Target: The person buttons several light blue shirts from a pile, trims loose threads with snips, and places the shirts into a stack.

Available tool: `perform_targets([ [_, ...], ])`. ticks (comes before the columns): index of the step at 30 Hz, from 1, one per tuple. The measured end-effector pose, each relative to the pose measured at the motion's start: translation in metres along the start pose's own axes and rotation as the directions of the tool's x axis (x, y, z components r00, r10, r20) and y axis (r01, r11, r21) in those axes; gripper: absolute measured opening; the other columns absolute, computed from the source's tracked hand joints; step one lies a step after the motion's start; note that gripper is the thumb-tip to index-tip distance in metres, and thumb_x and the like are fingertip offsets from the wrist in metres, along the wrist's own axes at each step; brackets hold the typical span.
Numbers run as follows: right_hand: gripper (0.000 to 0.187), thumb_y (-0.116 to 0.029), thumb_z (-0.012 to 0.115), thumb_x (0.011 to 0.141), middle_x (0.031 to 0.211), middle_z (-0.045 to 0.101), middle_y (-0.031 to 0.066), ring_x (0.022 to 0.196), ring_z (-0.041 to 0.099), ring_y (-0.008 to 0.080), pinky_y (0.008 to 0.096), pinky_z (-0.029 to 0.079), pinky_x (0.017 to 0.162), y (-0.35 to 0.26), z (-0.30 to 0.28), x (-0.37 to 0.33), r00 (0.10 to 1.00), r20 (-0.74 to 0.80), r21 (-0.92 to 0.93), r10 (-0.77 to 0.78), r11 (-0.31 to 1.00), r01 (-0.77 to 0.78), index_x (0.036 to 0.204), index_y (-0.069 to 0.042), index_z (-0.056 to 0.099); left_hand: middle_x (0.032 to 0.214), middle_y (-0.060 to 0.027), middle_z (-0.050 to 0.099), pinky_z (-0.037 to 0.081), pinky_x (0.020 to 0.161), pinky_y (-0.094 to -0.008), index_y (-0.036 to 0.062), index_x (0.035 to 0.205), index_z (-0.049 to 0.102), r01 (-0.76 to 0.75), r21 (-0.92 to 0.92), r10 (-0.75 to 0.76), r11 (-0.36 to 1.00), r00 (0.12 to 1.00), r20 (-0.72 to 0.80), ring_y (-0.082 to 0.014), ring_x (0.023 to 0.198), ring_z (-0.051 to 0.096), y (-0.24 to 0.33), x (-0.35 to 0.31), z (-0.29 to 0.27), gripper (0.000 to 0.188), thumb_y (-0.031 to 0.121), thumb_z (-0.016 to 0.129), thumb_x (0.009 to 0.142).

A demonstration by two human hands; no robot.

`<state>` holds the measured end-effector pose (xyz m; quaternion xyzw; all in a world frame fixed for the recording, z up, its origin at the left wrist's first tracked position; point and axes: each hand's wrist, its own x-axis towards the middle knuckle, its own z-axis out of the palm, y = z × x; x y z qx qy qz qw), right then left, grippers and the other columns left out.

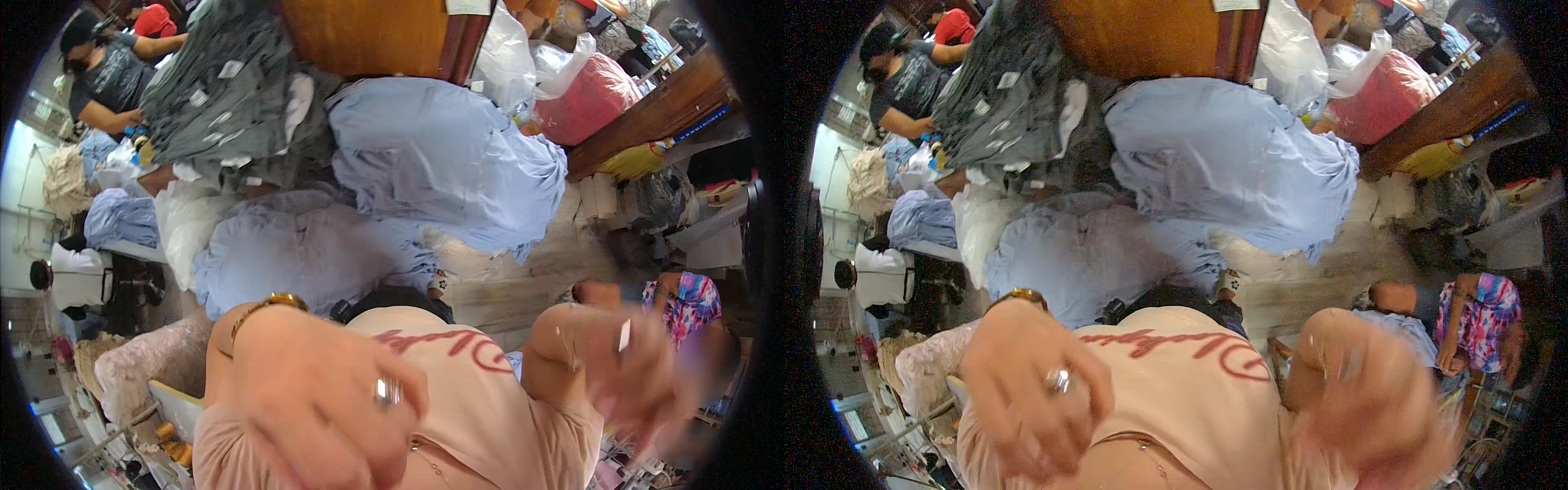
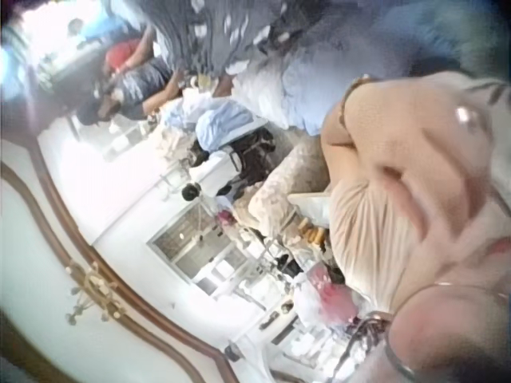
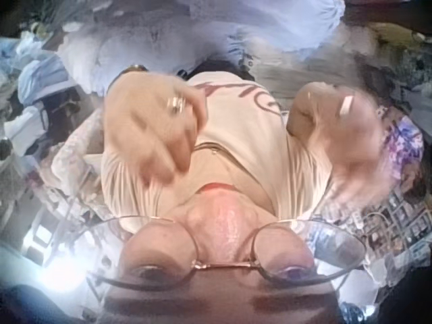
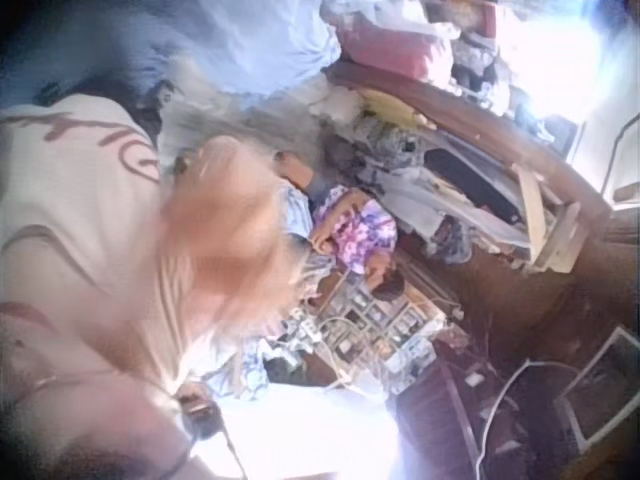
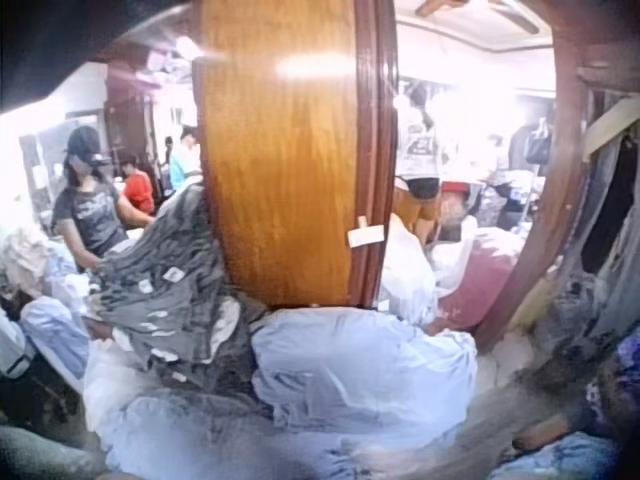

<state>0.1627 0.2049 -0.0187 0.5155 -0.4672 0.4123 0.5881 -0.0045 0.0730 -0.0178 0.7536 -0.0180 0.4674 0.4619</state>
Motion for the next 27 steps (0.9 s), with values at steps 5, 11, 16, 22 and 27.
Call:
perform_targets([
  [5, 0.012, -0.009, 0.050, 0.082, 0.065, 0.053, -0.0019, 0.046, 0.036, 0.0027, 0.0172, 0.026, 0.041, 0.019, -0.204, -0.120, 0.270, -0.847, -0.271, 0.459, 0.066, -0.960, 0.090, -0.005, 0.058, 0.074, -0.0075, 0.060, 0.044, 0.063, -0.0282, 0.0021, 0.075, 0.058, 0.796, 0.416, -0.312, 0.439, 0.569, -0.761, -0.0171, 0.066, 0.057, -0.093, -0.023, -0.088, 0.008, 0.010, 0.056, 0.076],
  [11, 0.015, -0.018, 0.055, 0.079, 0.065, 0.056, 0.0007, 0.043, 0.037, 0.0063, 0.0206, 0.031, 0.040, 0.098, -0.328, -0.296, -0.308, -0.696, 0.133, 0.649, -0.304, -0.943, 0.084, -0.006, 0.062, 0.087, -0.0085, 0.062, 0.043, 0.073, -0.0308, 0.0050, 0.090, 0.060, 0.984, 0.171, -0.162, -0.056, 0.160, -0.974, -0.0206, 0.082, 0.058, -0.237, -0.099, -0.245, 0.017, 0.016, 0.053, 0.079],
  [16, 0.014, -0.015, 0.060, 0.074, 0.057, 0.051, 0.0012, 0.041, 0.039, 0.0093, 0.0232, 0.029, 0.036, 0.154, -0.344, -0.350, -0.570, -0.460, 0.392, 0.681, -0.420, -0.819, 0.068, -0.003, 0.057, 0.100, -0.0087, 0.059, 0.031, 0.088, -0.0493, 0.0113, 0.094, 0.061, 0.863, 0.012, 0.000, -0.505, 0.014, -1.000, -0.0281, 0.097, 0.051, -0.288, -0.118, -0.303, 0.028, 0.033, 0.052, 0.078],
  [22, 0.021, -0.015, 0.064, 0.073, 0.051, 0.044, -0.0022, 0.035, 0.030, 0.0068, 0.0214, 0.025, 0.035, 0.160, -0.341, -0.332, -0.630, -0.373, 0.387, 0.681, -0.503, -0.773, 0.059, -0.008, 0.049, 0.093, -0.0067, 0.060, 0.027, 0.085, -0.0462, 0.0138, 0.085, 0.064, 0.832, 0.031, -0.061, -0.555, -0.003, -0.998, -0.0258, 0.098, 0.048, -0.297, -0.106, -0.300, 0.029, 0.039, 0.055, 0.073],
  [27, 0.017, -0.012, 0.063, 0.073, 0.056, 0.044, -0.0031, 0.040, 0.035, 0.0075, 0.0217, 0.027, 0.036, 0.159, -0.337, -0.332, -0.645, -0.359, 0.608, 0.675, -0.355, -0.710, 0.066, -0.011, 0.049, 0.090, -0.0068, 0.061, 0.029, 0.082, -0.0446, 0.0137, 0.082, 0.064, 0.878, 0.050, -0.071, -0.476, 0.018, -0.997, -0.0256, 0.094, 0.050, -0.296, -0.118, -0.303, 0.028, 0.039, 0.054, 0.075],
])
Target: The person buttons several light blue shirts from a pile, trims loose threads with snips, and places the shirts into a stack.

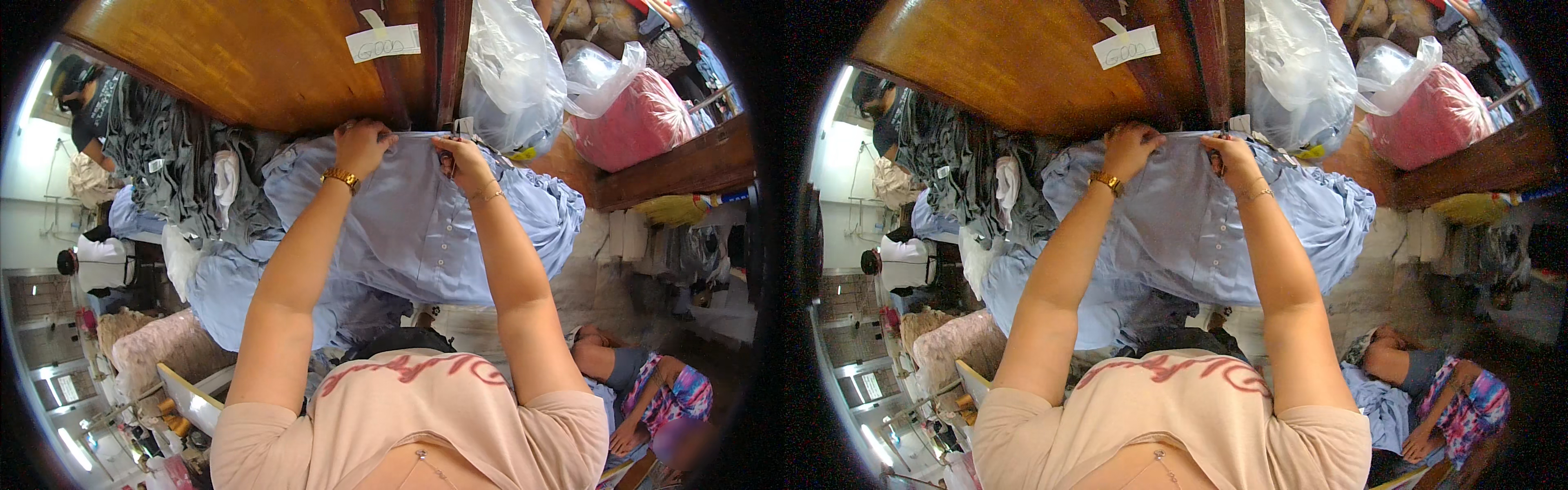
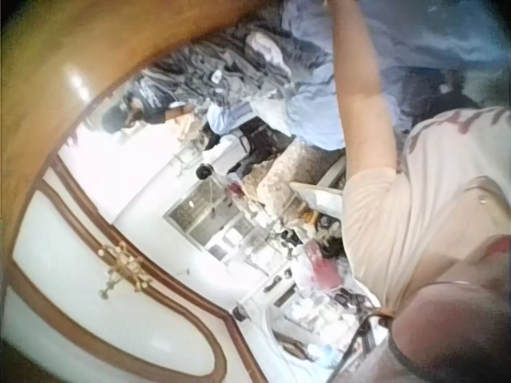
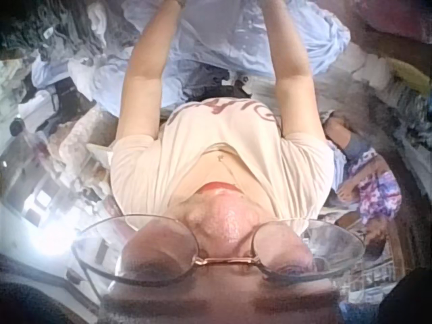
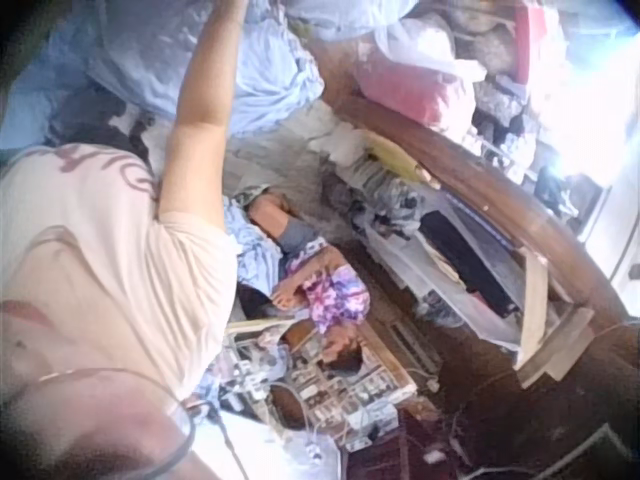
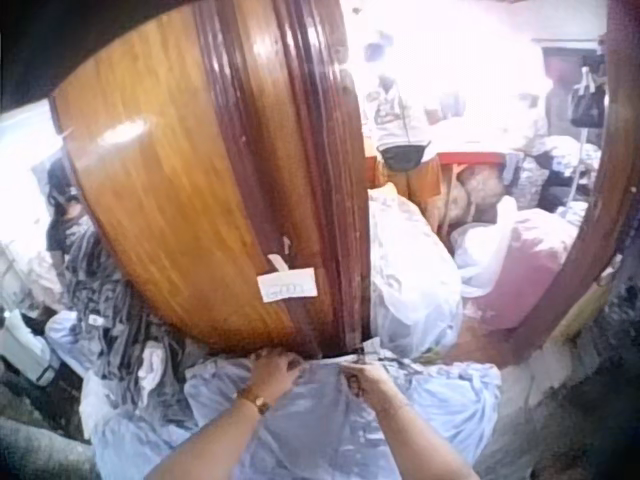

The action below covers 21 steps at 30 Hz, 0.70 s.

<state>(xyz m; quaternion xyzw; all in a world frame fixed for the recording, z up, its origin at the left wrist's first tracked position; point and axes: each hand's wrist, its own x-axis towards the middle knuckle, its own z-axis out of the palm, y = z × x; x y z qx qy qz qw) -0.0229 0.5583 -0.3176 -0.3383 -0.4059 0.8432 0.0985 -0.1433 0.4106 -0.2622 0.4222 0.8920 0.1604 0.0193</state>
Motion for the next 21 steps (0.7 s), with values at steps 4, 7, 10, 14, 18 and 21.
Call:
perform_targets([
  [4, 0.014, -0.009, 0.061, 0.074, 0.058, 0.044, -0.0032, 0.042, 0.037, 0.0072, 0.0211, 0.028, 0.037, 0.009, -0.007, 0.003, 0.999, -0.004, 0.158, -0.051, 0.986, 0.051, 0.067, -0.011, 0.049, 0.085, -0.0074, 0.062, 0.029, 0.081, -0.0436, 0.0133, 0.083, 0.064, 0.017, 0.009, -0.018, 1.000, 0.993, 0.118, -0.0261, 0.087, 0.053, 0.001, 0.009, -0.008, 0.028, 0.037, 0.052, 0.076],
  [7, 0.014, -0.009, 0.060, 0.075, 0.057, 0.044, -0.0031, 0.042, 0.036, 0.0070, 0.0210, 0.030, 0.037, 0.020, 0.002, 0.003, 0.990, -0.097, 0.165, -0.105, 0.979, 0.120, 0.067, -0.011, 0.048, 0.083, -0.0081, 0.063, 0.031, 0.080, -0.0431, 0.0135, 0.084, 0.064, 0.001, 0.020, -0.003, 1.000, 0.995, 0.102, -0.0264, 0.084, 0.055, -0.002, 0.012, -0.006, 0.028, 0.038, 0.053, 0.075],
  [10, 0.009, -0.010, 0.059, 0.076, 0.060, 0.046, -0.0029, 0.045, 0.039, 0.0070, 0.0208, 0.031, 0.039, 0.009, 0.005, -0.009, 0.999, -0.013, 0.125, -0.036, 0.991, 0.037, 0.072, -0.009, 0.051, 0.085, -0.0085, 0.062, 0.035, 0.079, -0.0421, 0.0137, 0.086, 0.064, -0.024, -0.054, 0.029, 0.998, 0.997, 0.077, -0.0264, 0.085, 0.056, -0.020, 0.011, -0.002, 0.027, 0.036, 0.056, 0.073],
  [14, 0.007, -0.011, 0.059, 0.076, 0.063, 0.047, -0.0019, 0.047, 0.040, 0.0072, 0.0213, 0.033, 0.039, 0.005, -0.006, -0.008, 0.998, 0.056, 0.088, 0.004, 0.996, -0.009, 0.076, -0.007, 0.053, 0.089, -0.0145, 0.061, 0.043, 0.074, -0.0354, 0.0098, 0.092, 0.063, -0.047, -0.180, 0.053, 0.983, 0.998, 0.031, -0.0300, 0.083, 0.057, -0.026, 0.009, 0.000, 0.033, 0.036, 0.058, 0.072],
  [18, 0.006, -0.010, 0.059, 0.075, 0.061, 0.046, -0.0018, 0.046, 0.041, 0.0076, 0.0214, 0.033, 0.038, 0.008, -0.003, -0.013, 0.998, 0.060, 0.075, 0.003, 0.997, -0.008, 0.074, -0.007, 0.053, 0.089, -0.0152, 0.061, 0.044, 0.071, -0.0348, 0.0092, 0.092, 0.062, -0.032, -0.291, 0.029, 0.956, 0.999, -0.015, -0.0300, 0.081, 0.057, -0.020, 0.004, -0.002, 0.030, 0.030, 0.060, 0.070],
  [21, 0.007, -0.010, 0.059, 0.075, 0.058, 0.044, -0.0021, 0.044, 0.040, 0.0071, 0.0211, 0.033, 0.037, 0.012, -0.002, -0.012, 0.999, 0.048, 0.087, -0.005, 0.996, 0.000, 0.072, -0.007, 0.053, 0.089, -0.0123, 0.062, 0.042, 0.075, -0.0358, 0.0116, 0.092, 0.062, 0.051, -0.383, -0.059, 0.922, 0.998, -0.010, -0.0275, 0.082, 0.058, -0.016, 0.002, -0.006, 0.025, 0.024, 0.060, 0.070],
])
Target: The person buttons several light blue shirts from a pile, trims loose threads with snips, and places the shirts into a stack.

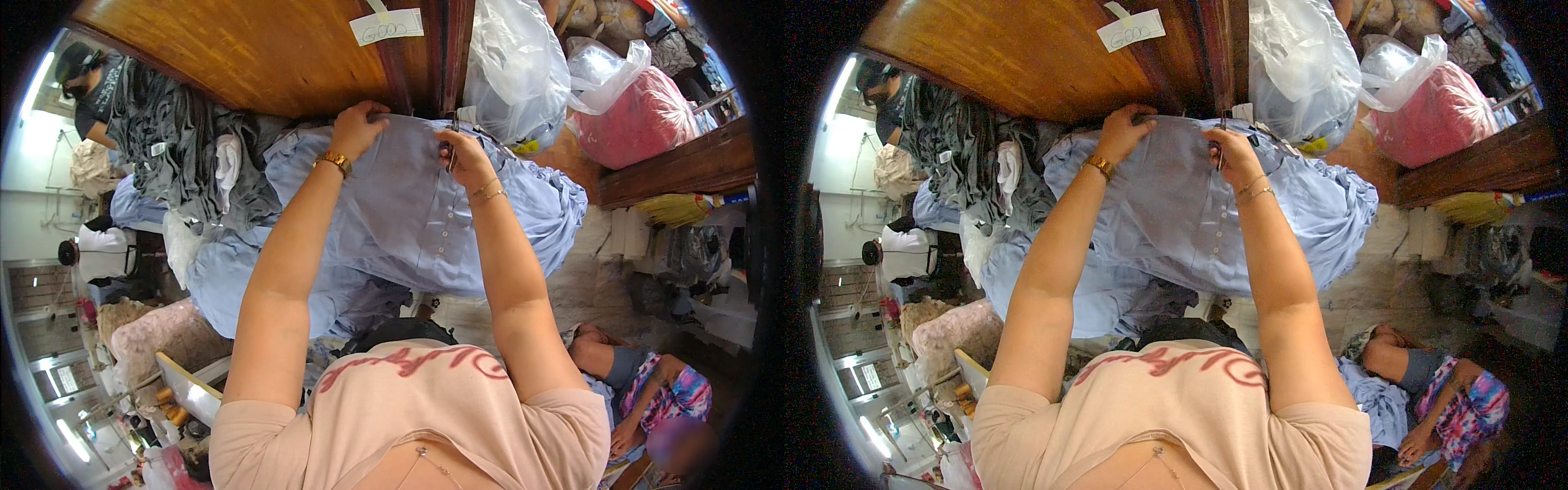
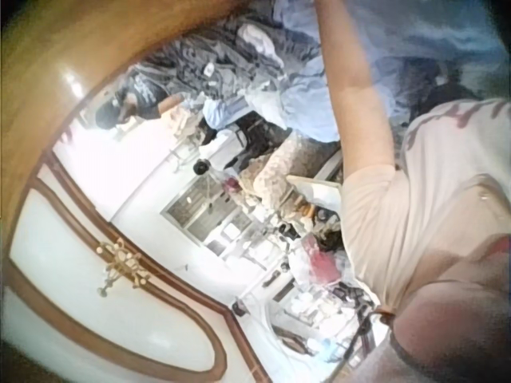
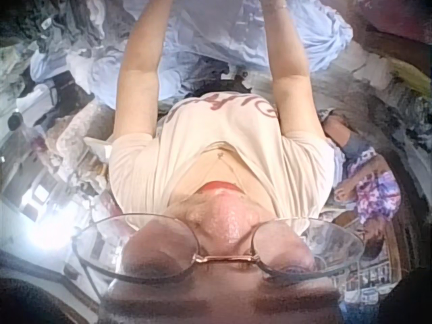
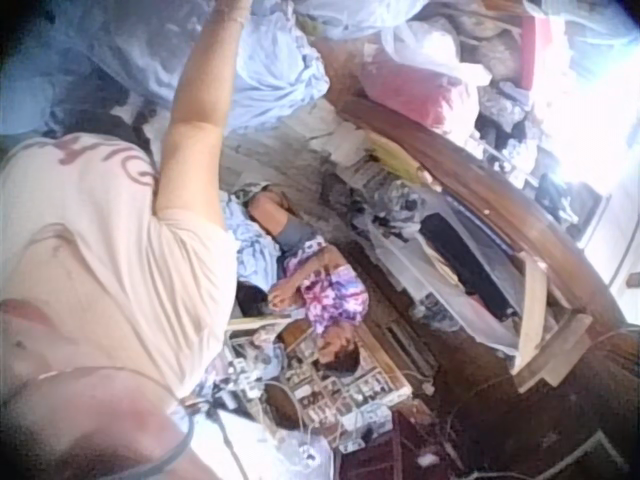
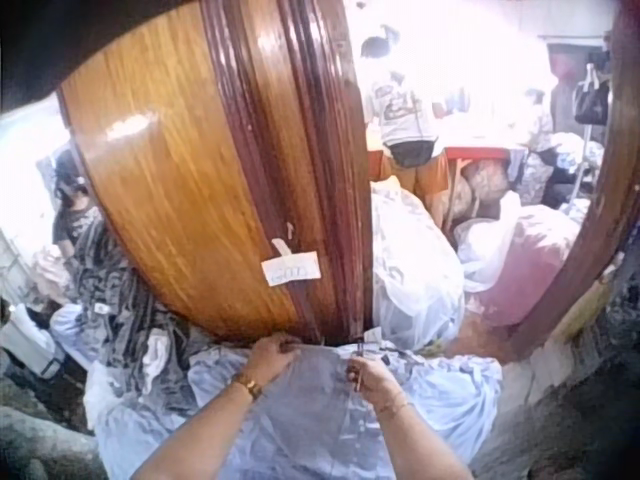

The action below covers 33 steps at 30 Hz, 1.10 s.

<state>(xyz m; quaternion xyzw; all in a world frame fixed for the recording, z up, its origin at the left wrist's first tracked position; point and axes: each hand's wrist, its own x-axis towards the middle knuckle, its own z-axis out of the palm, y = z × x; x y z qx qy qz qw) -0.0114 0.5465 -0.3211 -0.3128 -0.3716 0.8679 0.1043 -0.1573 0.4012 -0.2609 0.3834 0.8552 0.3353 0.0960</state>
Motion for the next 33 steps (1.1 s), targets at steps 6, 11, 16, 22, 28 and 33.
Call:
perform_targets([
  [6, 0.016, -0.018, 0.055, 0.079, 0.068, 0.055, 0.0028, 0.059, 0.052, 0.0147, 0.0259, 0.040, 0.053, 0.008, 0.002, 0.013, 0.897, -0.172, -0.412, -0.407, 0.857, 0.310, 0.080, -0.002, 0.060, 0.095, -0.0062, 0.057, 0.035, 0.081, -0.0380, 0.0171, 0.088, 0.061, 0.032, 0.251, 0.076, 0.967, 0.909, -0.409, -0.0252, 0.094, 0.051, -0.015, -0.012, -0.005, 0.019, 0.014, 0.057, 0.070],
  [11, 0.019, -0.018, 0.051, 0.083, 0.074, 0.055, -0.0012, 0.060, 0.045, 0.0081, 0.0213, 0.037, 0.054, 0.016, -0.033, 0.009, 0.734, -0.234, -0.400, -0.637, 0.752, 0.524, 0.090, -0.003, 0.060, 0.096, -0.0039, 0.052, 0.033, 0.082, -0.0394, 0.0176, 0.084, 0.061, 0.031, 0.364, 0.188, 0.931, 0.814, -0.550, -0.0261, 0.094, 0.046, -0.025, -0.061, -0.028, 0.016, 0.011, 0.056, 0.070],
  [16, 0.016, -0.017, 0.051, 0.083, 0.072, 0.052, -0.0028, 0.053, 0.038, 0.0026, 0.0172, 0.031, 0.046, 0.036, -0.037, -0.071, 0.827, -0.265, -0.287, -0.495, 0.860, 0.423, 0.091, -0.006, 0.058, 0.093, -0.0055, 0.053, 0.036, 0.080, -0.0369, 0.0102, 0.078, 0.060, -0.160, 0.198, 0.211, 0.967, 0.940, -0.269, -0.0256, 0.090, 0.047, -0.067, -0.185, -0.030, 0.012, 0.005, 0.054, 0.068],
  [22, 0.018, -0.018, 0.047, 0.087, 0.072, 0.055, -0.0001, 0.051, 0.041, 0.0033, 0.0180, 0.035, 0.047, 0.121, -0.013, -0.156, 0.937, -0.071, -0.432, -0.343, 0.857, 0.280, 0.096, -0.005, 0.056, 0.088, -0.0039, 0.056, 0.037, 0.078, -0.0352, 0.0102, 0.075, 0.059, -0.035, 0.073, 0.030, 0.997, 0.998, 0.062, -0.0258, 0.087, 0.049, -0.126, -0.339, -0.062, 0.011, 0.004, 0.054, 0.068],
  [28, 0.023, -0.021, 0.047, 0.087, 0.081, 0.059, 0.0027, 0.054, 0.048, 0.0060, 0.0194, 0.040, 0.050, 0.259, 0.061, -0.195, 1.000, 0.016, -0.505, -0.027, 0.863, 0.031, 0.103, -0.005, 0.053, 0.102, -0.0053, 0.054, 0.033, 0.085, -0.0383, 0.0101, 0.089, 0.058, 0.292, 0.364, -0.216, 0.884, 0.947, -0.236, -0.0268, 0.101, 0.045, -0.243, -0.419, -0.156, 0.018, 0.012, 0.056, 0.071],
  [33, 0.026, -0.019, 0.046, 0.085, 0.093, 0.057, 0.0036, 0.059, 0.054, 0.0134, 0.0246, 0.042, 0.051, 0.375, 0.108, -0.199, 0.928, -0.263, -0.352, 0.265, 0.869, -0.348, 0.110, -0.010, 0.049, 0.122, -0.0119, 0.041, 0.024, 0.096, -0.0397, 0.0087, 0.109, 0.051, 0.468, 0.197, -0.302, 0.862, 0.784, -0.542, -0.0293, 0.116, 0.032, -0.351, -0.444, -0.205, 0.035, 0.026, 0.053, 0.080],
])
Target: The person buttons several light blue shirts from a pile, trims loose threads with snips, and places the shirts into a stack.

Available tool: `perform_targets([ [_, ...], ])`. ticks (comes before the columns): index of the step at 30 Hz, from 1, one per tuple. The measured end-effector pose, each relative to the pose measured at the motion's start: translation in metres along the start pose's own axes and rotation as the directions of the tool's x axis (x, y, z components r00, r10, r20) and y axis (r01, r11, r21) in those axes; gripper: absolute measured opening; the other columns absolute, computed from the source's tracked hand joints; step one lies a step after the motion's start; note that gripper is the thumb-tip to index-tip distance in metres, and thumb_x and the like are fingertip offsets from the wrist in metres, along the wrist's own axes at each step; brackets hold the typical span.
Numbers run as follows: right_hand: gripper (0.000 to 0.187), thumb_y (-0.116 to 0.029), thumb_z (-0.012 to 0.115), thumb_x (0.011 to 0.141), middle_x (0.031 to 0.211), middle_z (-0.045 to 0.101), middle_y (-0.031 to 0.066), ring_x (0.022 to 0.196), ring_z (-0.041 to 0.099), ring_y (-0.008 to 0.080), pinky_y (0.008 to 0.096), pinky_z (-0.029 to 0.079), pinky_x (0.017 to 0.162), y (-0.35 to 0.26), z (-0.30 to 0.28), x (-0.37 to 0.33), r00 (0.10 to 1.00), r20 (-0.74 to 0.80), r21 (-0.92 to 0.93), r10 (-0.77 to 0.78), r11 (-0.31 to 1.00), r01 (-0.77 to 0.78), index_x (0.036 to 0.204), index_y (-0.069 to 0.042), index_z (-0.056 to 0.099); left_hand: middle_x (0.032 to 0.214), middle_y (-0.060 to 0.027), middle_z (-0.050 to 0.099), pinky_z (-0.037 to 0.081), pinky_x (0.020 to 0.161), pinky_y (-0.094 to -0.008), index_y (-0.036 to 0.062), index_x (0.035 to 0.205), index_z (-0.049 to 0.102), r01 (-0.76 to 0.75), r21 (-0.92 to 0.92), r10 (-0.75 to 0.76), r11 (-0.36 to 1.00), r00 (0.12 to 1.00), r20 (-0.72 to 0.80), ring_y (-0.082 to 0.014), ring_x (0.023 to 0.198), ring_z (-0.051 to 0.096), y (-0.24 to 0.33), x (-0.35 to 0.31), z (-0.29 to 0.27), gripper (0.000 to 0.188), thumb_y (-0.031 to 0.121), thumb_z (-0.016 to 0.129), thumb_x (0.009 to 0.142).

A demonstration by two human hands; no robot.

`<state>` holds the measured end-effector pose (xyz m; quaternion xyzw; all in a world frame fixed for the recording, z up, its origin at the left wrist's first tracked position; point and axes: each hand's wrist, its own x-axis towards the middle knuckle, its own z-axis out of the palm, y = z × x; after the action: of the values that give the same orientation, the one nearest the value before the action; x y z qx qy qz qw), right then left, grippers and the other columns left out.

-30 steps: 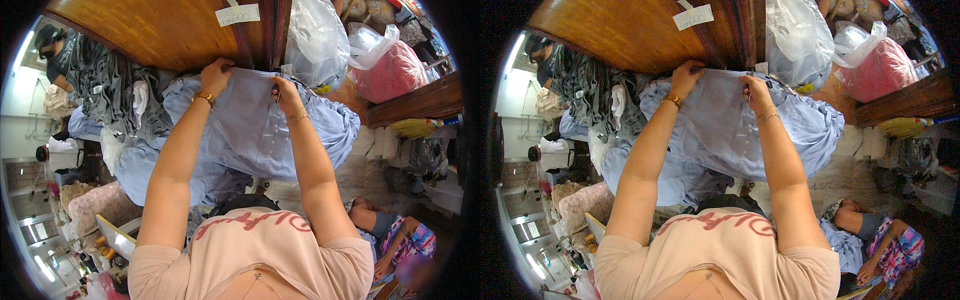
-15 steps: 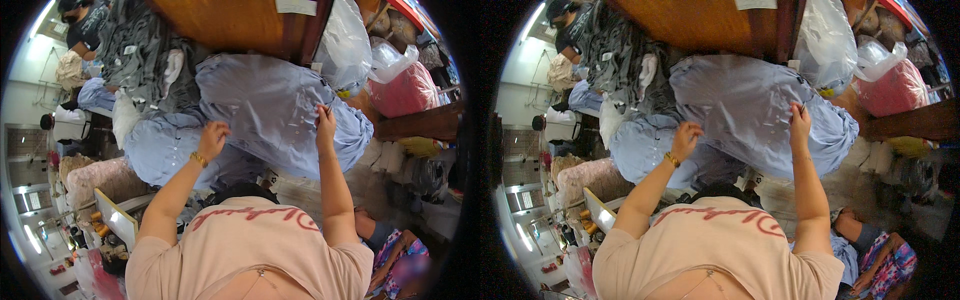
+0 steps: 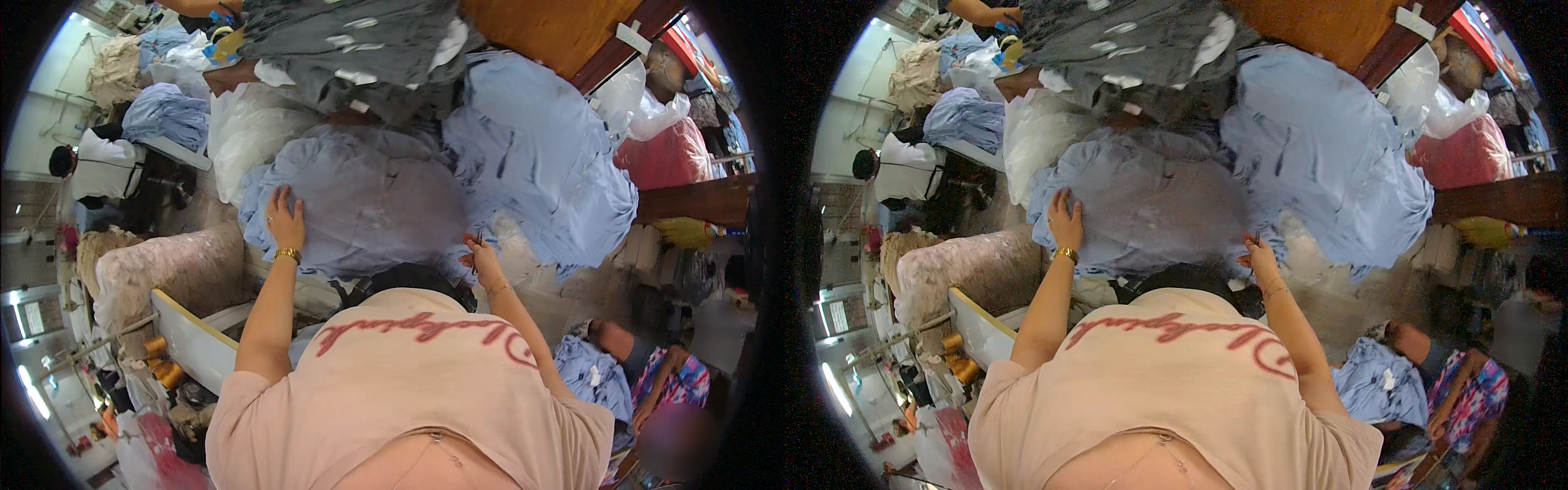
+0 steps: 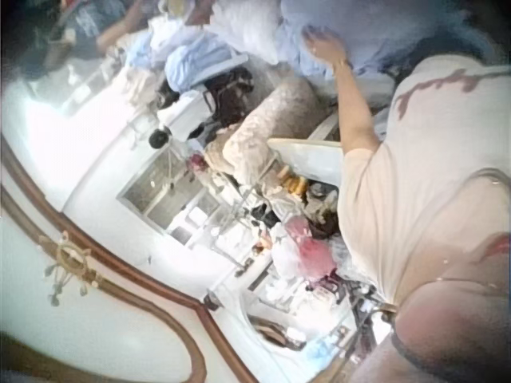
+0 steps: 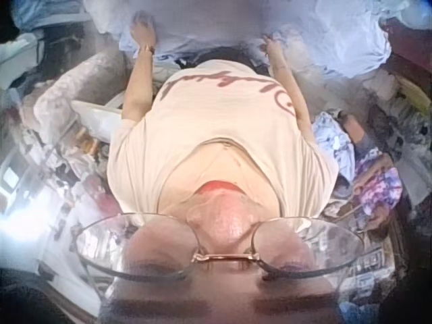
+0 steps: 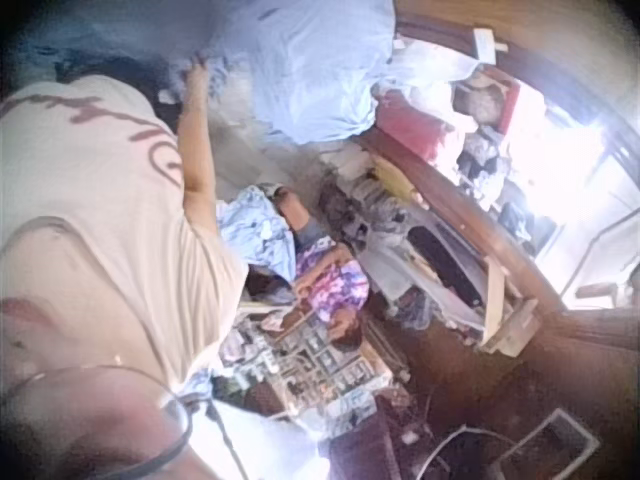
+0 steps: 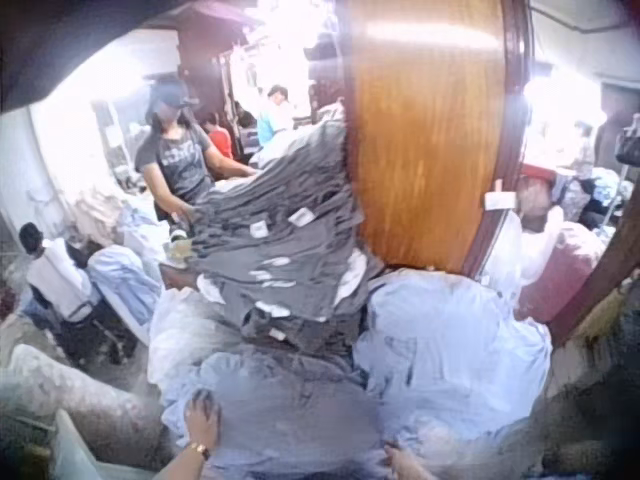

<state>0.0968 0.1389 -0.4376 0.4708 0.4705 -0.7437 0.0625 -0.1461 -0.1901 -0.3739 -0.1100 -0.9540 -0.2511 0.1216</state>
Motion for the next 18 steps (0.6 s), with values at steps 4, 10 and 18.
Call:
perform_targets([
  [4, 0.022, -0.017, 0.045, 0.084, 0.089, 0.054, 0.0036, 0.058, 0.053, 0.0182, 0.0288, 0.041, 0.048, 0.046, 0.066, -0.005, 0.965, -0.232, 0.374, 0.119, 0.927, -0.025, 0.106, -0.012, 0.046, 0.117, -0.0158, 0.042, 0.029, 0.091, -0.0374, 0.0072, 0.112, 0.049, 0.275, -0.191, -0.285, 0.942, 0.958, -0.030, -0.0309, 0.107, 0.040, -0.094, 0.019, 0.011, 0.039, 0.029, 0.052, 0.079],
  [10, 0.016, -0.022, 0.052, 0.081, 0.066, 0.047, 0.0045, 0.044, 0.043, 0.0157, 0.0286, 0.034, 0.037, 0.087, 0.072, 0.011, 0.949, -0.213, 0.496, 0.231, 0.863, -0.098, 0.087, -0.009, 0.045, 0.104, -0.0126, 0.049, 0.040, 0.078, -0.0344, 0.0035, 0.099, 0.055, 0.528, -0.420, -0.463, 0.738, 0.849, 0.254, -0.0260, 0.090, 0.049, -0.127, -0.001, -0.015, 0.032, 0.022, 0.060, 0.074],
  [18, 0.021, -0.021, 0.062, 0.075, 0.059, 0.046, 0.0027, 0.039, 0.038, 0.0140, 0.0279, 0.030, 0.034, 0.125, 0.051, 0.006, 0.656, -0.508, -0.509, -0.558, 0.809, 0.294, 0.078, -0.005, 0.048, 0.066, -0.0033, 0.051, 0.041, 0.060, -0.0269, 0.0024, 0.089, 0.056, 0.068, -0.384, 0.008, 0.921, 0.981, 0.192, -0.0155, 0.062, 0.050, -0.100, 0.018, -0.049, 0.029, 0.023, 0.066, 0.072],
])
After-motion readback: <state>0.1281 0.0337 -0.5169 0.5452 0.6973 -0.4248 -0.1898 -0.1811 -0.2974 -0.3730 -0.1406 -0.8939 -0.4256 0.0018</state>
